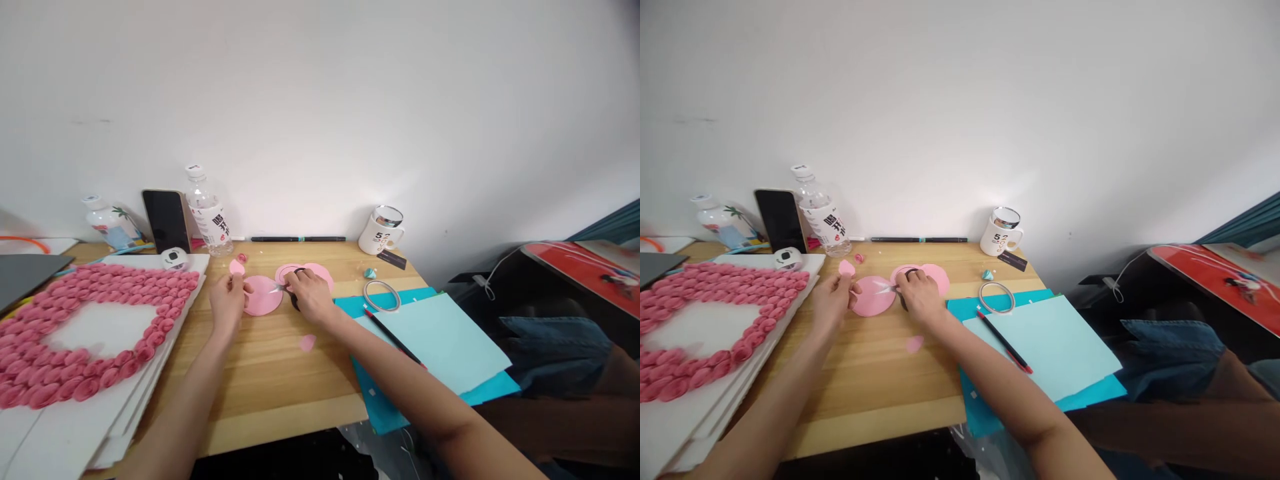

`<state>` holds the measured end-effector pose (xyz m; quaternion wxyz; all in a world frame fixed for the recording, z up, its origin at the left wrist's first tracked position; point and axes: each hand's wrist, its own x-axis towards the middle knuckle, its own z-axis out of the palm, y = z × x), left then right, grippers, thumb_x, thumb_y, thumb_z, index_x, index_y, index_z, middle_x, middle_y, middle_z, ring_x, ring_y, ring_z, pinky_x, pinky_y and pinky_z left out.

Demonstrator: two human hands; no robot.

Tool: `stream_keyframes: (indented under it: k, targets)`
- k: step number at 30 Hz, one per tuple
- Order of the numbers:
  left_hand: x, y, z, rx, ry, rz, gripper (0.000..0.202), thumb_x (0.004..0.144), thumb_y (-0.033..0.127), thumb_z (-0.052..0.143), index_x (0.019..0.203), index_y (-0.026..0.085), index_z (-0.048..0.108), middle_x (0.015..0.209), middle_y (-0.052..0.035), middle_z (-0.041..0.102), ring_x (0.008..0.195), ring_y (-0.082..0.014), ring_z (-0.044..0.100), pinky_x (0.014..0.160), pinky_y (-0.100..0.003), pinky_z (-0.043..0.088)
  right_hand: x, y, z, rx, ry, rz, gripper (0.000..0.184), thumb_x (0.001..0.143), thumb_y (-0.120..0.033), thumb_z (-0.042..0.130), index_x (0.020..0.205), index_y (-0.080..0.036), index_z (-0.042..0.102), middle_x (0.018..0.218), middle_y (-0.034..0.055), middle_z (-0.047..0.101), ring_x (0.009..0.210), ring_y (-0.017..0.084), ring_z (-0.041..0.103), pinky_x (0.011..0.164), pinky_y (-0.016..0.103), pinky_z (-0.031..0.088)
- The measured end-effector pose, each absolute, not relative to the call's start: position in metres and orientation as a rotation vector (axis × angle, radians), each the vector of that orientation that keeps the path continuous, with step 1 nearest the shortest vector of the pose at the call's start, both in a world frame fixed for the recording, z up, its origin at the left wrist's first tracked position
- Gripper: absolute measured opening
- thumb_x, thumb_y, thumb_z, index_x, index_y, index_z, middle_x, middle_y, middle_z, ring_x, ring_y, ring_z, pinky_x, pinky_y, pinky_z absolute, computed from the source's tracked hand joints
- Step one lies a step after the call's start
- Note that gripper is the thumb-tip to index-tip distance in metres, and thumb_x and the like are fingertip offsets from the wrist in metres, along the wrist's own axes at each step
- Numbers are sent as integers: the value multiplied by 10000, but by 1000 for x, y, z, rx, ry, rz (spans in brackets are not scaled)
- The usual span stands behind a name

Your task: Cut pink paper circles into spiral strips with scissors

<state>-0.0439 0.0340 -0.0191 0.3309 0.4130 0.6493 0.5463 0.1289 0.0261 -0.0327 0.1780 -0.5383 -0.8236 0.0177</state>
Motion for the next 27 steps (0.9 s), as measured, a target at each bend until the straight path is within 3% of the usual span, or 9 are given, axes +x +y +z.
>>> stream_keyframes:
  k: [4, 7, 11, 15, 18, 21, 27]
  targets:
    - [-54, 21, -28, 890, 1616, 1420, 130, 685, 283, 482, 638, 163, 497, 489, 29, 547, 281, -58, 371, 303, -186, 192, 134, 47, -28, -1474, -2319, 88, 179, 766, -144, 567, 932, -206, 596, 827, 76, 689, 774, 235, 595, 605, 267, 361]
    - [-60, 13, -36, 916, 1581, 1413, 124, 693, 276, 494, 630, 170, 489, 493, 30, 541, 301, -61, 395, 302, -180, 214, 140, 63, -16, -1514, -2171, 92, 163, 773, -149, 547, 922, -207, 581, 766, 34, 682, 658, 187, 595, 565, 240, 346]
    - [-64, 6, -46, 1055, 1523, 1410, 144, 731, 312, 517, 699, 172, 527, 522, 40, 552, 317, -59, 410, 314, -177, 252, 157, 80, 19, -1548, -1912, 45, 197, 827, -182, 460, 1009, -188, 534, 774, 27, 659, 659, 163, 588, 600, 241, 384]
    - [-62, 2, -44, 1062, 1492, 1407, 148, 744, 314, 523, 724, 168, 539, 529, 42, 555, 317, -55, 408, 317, -175, 247, 181, 78, 62, -1258, -1691, 112, 156, 746, -170, 554, 902, -169, 549, 752, 13, 634, 628, 121, 551, 612, 232, 411]
    - [-60, 0, -34, 939, 1473, 1408, 129, 718, 294, 537, 717, 165, 532, 508, 42, 549, 305, -60, 398, 305, -175, 226, 193, 69, 76, -1210, -1709, 45, 110, 765, -161, 537, 873, -172, 551, 739, 13, 625, 637, 119, 540, 613, 236, 408]
    - [-58, -2, -28, 836, 1437, 1407, 131, 691, 288, 544, 706, 159, 526, 498, 44, 543, 304, -56, 399, 300, -167, 206, 198, 57, 59, -1235, -1774, 8, 109, 777, -167, 551, 884, -181, 557, 758, 12, 632, 613, 114, 540, 609, 232, 409]
    - [-60, -1, -28, 733, 1351, 1375, 182, 637, 263, 571, 768, 139, 551, 496, 52, 547, 321, -49, 413, 314, -158, 221, 205, 31, -8, -1381, -2280, 242, 246, 690, -77, 596, 905, -192, 622, 879, 52, 695, 724, 171, 618, 621, 238, 413]
